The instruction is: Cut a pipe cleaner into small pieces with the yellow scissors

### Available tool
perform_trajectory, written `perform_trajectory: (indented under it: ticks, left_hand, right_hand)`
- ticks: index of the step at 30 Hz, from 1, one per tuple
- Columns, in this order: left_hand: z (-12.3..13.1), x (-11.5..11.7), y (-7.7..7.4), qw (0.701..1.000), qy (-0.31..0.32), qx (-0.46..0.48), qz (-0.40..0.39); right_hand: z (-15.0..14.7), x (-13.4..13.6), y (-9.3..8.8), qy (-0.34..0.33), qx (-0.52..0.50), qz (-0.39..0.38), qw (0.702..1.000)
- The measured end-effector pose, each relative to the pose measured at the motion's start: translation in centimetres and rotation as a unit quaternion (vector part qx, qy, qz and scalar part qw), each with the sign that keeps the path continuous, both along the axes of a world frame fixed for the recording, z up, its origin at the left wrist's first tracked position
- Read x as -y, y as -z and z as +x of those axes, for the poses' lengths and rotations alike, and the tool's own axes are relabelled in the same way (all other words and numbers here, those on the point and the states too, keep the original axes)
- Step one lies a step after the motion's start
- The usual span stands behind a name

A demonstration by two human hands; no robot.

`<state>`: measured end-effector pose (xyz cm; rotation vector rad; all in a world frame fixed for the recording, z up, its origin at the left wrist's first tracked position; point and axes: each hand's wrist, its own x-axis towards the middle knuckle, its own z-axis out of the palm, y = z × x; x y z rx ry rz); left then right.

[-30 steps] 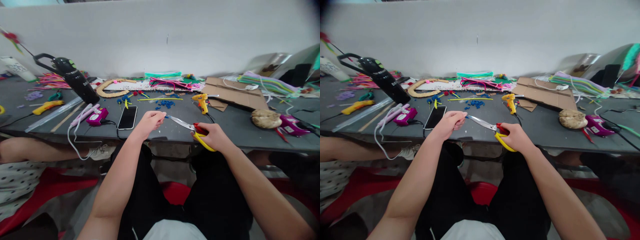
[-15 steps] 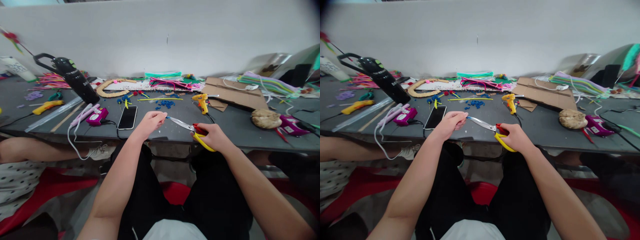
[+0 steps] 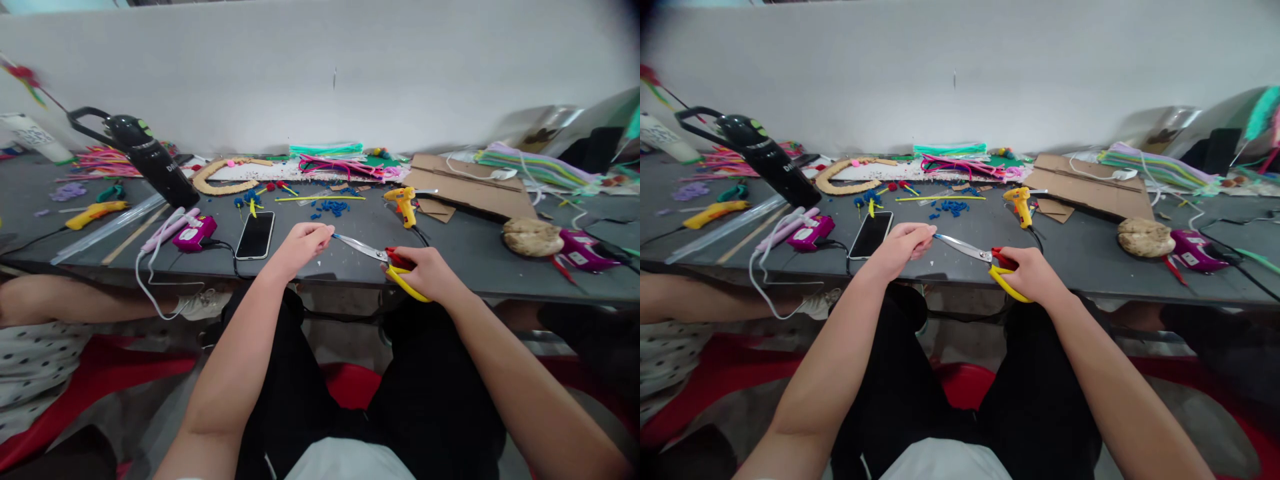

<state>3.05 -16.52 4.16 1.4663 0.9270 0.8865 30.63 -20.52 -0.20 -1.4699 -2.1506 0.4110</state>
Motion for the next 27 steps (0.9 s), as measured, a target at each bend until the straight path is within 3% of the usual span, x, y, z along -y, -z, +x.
perform_trajectory:
  ticks: [15, 27]
  left_hand:
    - [0.11, 0.12, -0.39, 0.999, -0.017, 0.023, -0.028]
    - [0.05, 0.03, -0.35, 1.0, -0.008, 0.018, -0.017]
  right_hand:
    - [-0.05, 0.08, -0.38, 0.027, -0.019, -0.005, 0.999]
    - [-0.13, 0.14, -0.31, 0.001, -0.024, -0.017, 1.0]
